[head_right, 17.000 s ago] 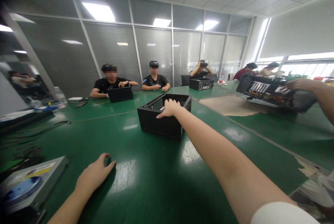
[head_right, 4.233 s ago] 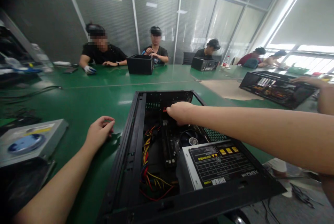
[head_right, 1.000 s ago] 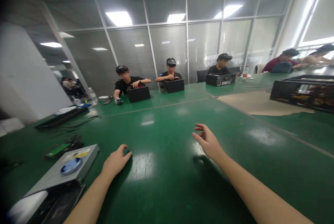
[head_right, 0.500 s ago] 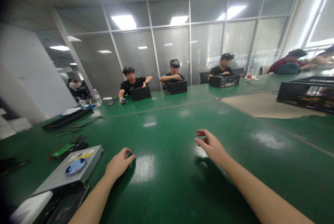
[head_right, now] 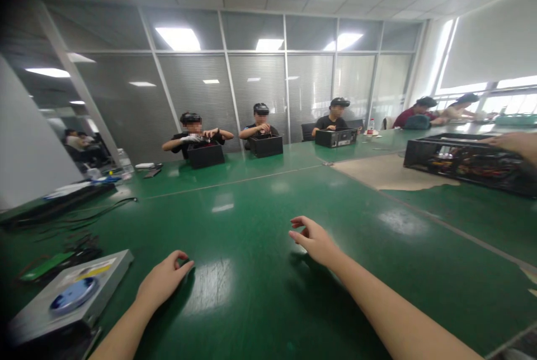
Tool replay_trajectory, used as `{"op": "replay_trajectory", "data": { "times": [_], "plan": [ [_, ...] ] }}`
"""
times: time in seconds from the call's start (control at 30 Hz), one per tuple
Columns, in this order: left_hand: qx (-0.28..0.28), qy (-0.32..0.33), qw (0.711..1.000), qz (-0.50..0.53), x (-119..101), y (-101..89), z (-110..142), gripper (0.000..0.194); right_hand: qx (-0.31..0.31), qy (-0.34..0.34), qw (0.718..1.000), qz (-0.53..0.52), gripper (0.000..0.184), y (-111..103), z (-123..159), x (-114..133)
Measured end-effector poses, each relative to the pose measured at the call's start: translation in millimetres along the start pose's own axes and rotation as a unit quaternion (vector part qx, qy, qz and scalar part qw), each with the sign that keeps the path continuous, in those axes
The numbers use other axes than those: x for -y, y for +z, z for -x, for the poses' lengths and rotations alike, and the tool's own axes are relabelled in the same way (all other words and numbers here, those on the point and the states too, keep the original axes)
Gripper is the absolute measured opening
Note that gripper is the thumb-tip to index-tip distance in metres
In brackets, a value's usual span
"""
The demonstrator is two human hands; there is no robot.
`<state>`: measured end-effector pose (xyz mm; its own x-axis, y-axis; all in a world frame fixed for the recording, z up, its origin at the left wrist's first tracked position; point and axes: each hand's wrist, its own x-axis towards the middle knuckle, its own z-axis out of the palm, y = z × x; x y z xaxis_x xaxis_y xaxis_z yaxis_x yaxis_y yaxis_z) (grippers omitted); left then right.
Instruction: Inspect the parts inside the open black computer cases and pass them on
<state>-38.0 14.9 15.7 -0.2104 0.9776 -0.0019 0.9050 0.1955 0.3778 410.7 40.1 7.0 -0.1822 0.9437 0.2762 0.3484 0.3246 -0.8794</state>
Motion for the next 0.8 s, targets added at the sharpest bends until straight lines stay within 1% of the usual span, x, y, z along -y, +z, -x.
{"op": "replay_trajectory", "data": {
  "times": [0.1, 0.27, 0.33, 0.37, 0.47, 0.53, 0.6, 0.63, 0.7, 0.77, 0.8],
  "plan": [
    [0.007, 0.005, 1.000, -0.002, 0.3, -0.4, 0.4, 0.041, 0.008, 0.001, 1.000, 0.010, 0.043, 1.3, 1.2, 0.4],
    [0.001, 0.001, 1.000, -0.008, -2.9, -1.7, 2.9, 0.041, 0.017, -0.003, 1.000, 0.018, 0.042, 0.3, 1.0, 2.3],
    [-0.001, 0.004, 1.000, -0.005, -3.8, -1.9, 3.0, 0.041, 0.012, -0.015, 0.999, 0.035, 0.042, -0.5, 1.8, 5.7],
    [-0.003, 0.005, 1.000, -0.003, -4.1, -1.9, 2.9, 0.041, 0.006, -0.032, 0.998, 0.050, 0.043, -0.9, 3.2, 9.3],
    [-0.014, 0.005, 1.000, 0.006, -4.3, -1.7, 2.4, 0.041, -0.028, -0.117, 0.986, 0.119, 0.045, -2.5, 12.2, 30.8],
    [-0.016, 0.002, 1.000, 0.010, -3.7, -1.2, 1.7, 0.042, -0.069, -0.169, 0.967, 0.177, 0.048, -5.6, 18.3, 53.7],
    [-0.015, 0.000, 1.000, 0.011, -2.8, -0.1, 0.6, 0.042, -0.109, -0.199, 0.944, 0.240, 0.054, -13.3, 16.9, 79.4],
    [-0.013, 0.000, 1.000, 0.010, -2.3, 0.5, -0.1, 0.042, -0.121, -0.205, 0.932, 0.273, 0.059, -19.7, 11.0, 91.3],
    [-0.012, 0.001, 1.000, 0.009, -2.1, 1.4, -1.5, 0.042, -0.130, -0.195, 0.909, 0.345, 0.072, -38.6, -13.3, 109.2],
    [-0.018, 0.002, 1.000, 0.006, -3.3, 1.1, -2.4, 0.041, -0.136, -0.142, 0.887, 0.417, 0.086, -64.4, -51.6, 115.5],
    [-0.020, 0.000, 1.000, 0.002, -4.6, 0.3, -2.5, 0.040, -0.135, -0.094, 0.880, 0.445, 0.092, -78.6, -72.9, 113.8]
  ]
}}
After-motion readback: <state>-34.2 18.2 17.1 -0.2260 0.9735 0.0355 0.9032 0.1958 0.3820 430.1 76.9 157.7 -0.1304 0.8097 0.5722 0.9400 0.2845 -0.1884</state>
